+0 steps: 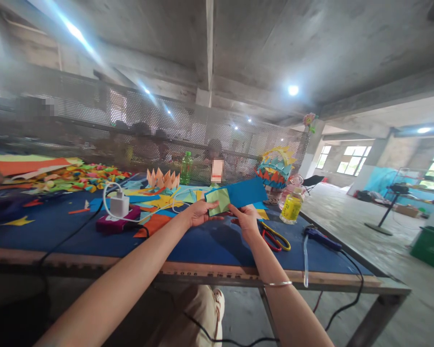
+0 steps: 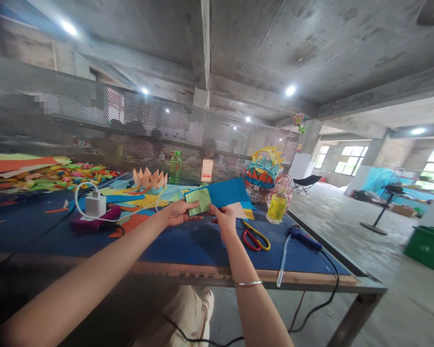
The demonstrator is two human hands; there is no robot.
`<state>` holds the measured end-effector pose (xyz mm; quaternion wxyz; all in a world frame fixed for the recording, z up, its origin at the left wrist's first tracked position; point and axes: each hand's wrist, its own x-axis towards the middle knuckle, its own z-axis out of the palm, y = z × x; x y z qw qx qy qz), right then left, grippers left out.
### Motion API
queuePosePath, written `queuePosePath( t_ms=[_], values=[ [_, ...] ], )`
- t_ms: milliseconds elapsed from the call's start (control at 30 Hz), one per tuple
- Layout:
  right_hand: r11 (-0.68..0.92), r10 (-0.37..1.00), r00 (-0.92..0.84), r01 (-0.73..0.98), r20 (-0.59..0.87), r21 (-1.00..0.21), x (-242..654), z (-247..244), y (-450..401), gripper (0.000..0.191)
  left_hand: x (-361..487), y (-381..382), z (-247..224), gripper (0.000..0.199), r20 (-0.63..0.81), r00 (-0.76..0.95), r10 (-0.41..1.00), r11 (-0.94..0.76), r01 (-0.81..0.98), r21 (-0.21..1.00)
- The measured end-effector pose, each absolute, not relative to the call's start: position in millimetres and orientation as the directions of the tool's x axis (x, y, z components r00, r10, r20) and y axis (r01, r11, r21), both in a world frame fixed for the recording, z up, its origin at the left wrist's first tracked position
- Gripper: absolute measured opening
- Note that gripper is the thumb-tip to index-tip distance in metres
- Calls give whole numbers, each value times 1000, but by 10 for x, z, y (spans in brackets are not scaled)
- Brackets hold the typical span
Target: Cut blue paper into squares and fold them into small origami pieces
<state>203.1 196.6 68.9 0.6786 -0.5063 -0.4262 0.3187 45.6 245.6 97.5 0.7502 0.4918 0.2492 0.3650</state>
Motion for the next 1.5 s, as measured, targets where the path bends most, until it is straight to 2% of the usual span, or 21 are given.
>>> queuePosePath(
  t_ms=[233, 333, 467, 633, 900, 1167, 1300, 1400, 1500],
  values=[
    [348, 706, 572, 231, 416, -909, 2116, 652, 1993, 43, 478, 2497, 941, 17, -39, 565, 824, 244, -291, 925],
    [381, 658, 539, 363, 526, -850, 2117, 645, 2010, 32, 492, 2512, 905, 20, -51, 573, 818, 239, -258, 936],
    [389, 670, 442, 475, 596, -790, 2104, 608, 2019, 21, 494, 2501, 864, 23, -65, 629, 775, 247, -207, 947],
    [418, 674, 361, 533, 645, -735, 2100, 582, 2026, 18, 483, 2501, 827, 30, -69, 694, 716, 259, -173, 950],
    [494, 642, 308, 534, 702, -686, 2099, 588, 2058, 21, 473, 2506, 832, 36, -73, 733, 676, 262, -146, 954],
    [484, 653, 324, 517, 685, -706, 2078, 611, 2038, 20, 467, 2474, 849, 38, -86, 732, 676, 275, -142, 951],
    [434, 664, 399, 484, 633, -760, 2077, 635, 2009, 22, 479, 2480, 855, 29, -78, 703, 707, 278, -174, 945],
    [340, 682, 504, 423, 530, -840, 2122, 634, 2005, 30, 480, 2508, 876, 19, -49, 666, 744, 270, -233, 934],
    [221, 785, 507, 305, 355, -926, 2157, 624, 2010, 42, 472, 2541, 898, 17, -11, 629, 777, 253, -296, 921]
  ],
)
